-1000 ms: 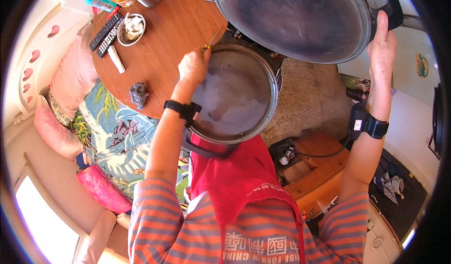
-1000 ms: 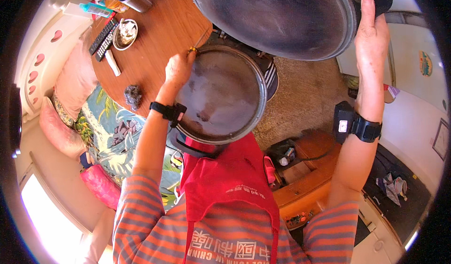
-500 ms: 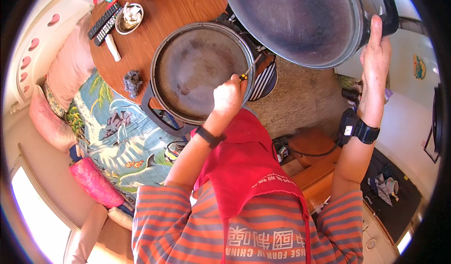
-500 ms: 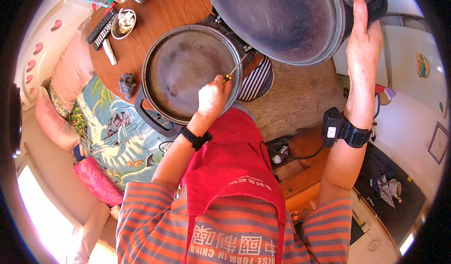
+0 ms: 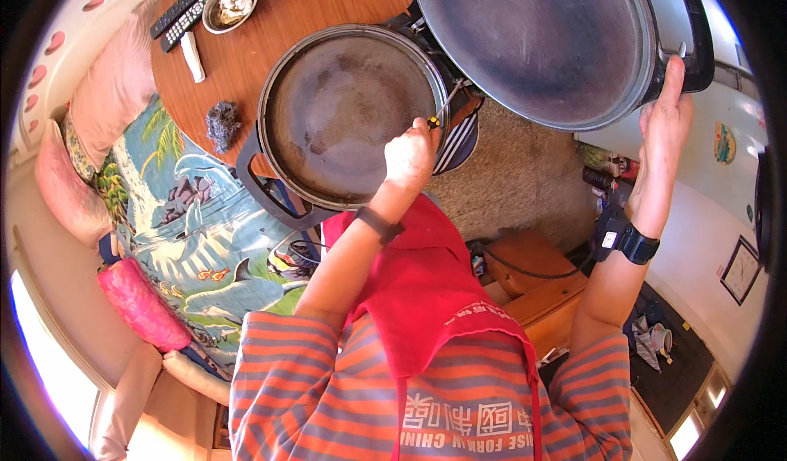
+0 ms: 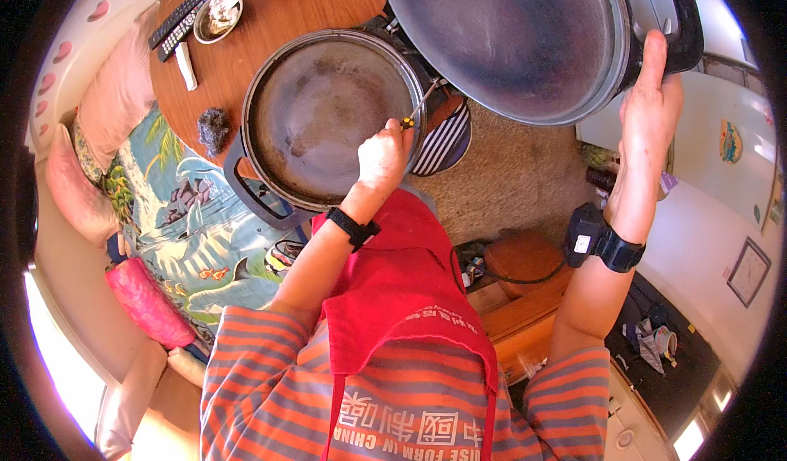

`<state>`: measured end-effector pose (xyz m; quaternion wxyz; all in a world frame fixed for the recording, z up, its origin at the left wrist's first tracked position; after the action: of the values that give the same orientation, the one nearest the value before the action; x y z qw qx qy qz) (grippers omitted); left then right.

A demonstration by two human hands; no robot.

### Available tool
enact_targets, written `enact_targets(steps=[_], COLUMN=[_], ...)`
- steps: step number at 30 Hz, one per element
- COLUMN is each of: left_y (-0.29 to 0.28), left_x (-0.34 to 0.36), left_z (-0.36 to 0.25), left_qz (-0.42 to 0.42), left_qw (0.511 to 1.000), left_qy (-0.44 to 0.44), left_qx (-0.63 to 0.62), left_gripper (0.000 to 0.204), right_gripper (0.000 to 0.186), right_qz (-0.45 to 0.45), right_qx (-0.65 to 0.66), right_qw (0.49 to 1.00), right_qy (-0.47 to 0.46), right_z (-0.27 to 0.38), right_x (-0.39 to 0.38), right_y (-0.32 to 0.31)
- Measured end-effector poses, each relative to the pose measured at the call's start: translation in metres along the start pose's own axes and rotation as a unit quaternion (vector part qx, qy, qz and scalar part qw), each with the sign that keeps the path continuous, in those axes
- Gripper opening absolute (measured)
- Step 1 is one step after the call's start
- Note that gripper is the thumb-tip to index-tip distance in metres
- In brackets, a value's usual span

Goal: The person uses a screwdriver and pliers to disassemble and repair a double-sided electric griddle on a table.

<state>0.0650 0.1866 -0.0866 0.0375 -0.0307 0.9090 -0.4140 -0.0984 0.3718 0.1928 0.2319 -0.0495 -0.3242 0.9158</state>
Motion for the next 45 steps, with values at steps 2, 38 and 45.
enact_targets(steps=[2,38,45], left_y=[0.004,0.023,0.03], left_x=[0.003,0.026,0.038], left_z=[-0.001,-0.013,0.002], left_qz=[0.0,0.027,0.019], left_qw=[1.0,0.978,0.997], left_qy=[0.0,-0.141,-0.035], left_qx=[-0.003,-0.149,-0.072], left_gripper=[0.028,0.033,0.029], right_gripper=[0.056,0.044,0.05], right_qz=[-0.001,0.059,0.094], right_qx=[0.002,-0.068,-0.065], right_qw=[1.0,0.957,0.949], right_qy=[-0.002,-0.276,-0.293], right_z=[-0.001,0.014,0.006], right_x=[-0.001,-0.091,-0.1], right_y=[0.0,-0.006,-0.006])
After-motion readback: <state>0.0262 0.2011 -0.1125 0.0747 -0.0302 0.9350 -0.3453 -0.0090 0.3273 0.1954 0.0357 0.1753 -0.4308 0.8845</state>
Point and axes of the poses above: each hand's wrist, its own x-axis towards the middle knuckle, its own y-axis out of the palm, z = x × y, the point moved 2 cm from there along x, towards the middle knuckle, and after that the axes turned 9 degrees about y, right-handed, at the moved point
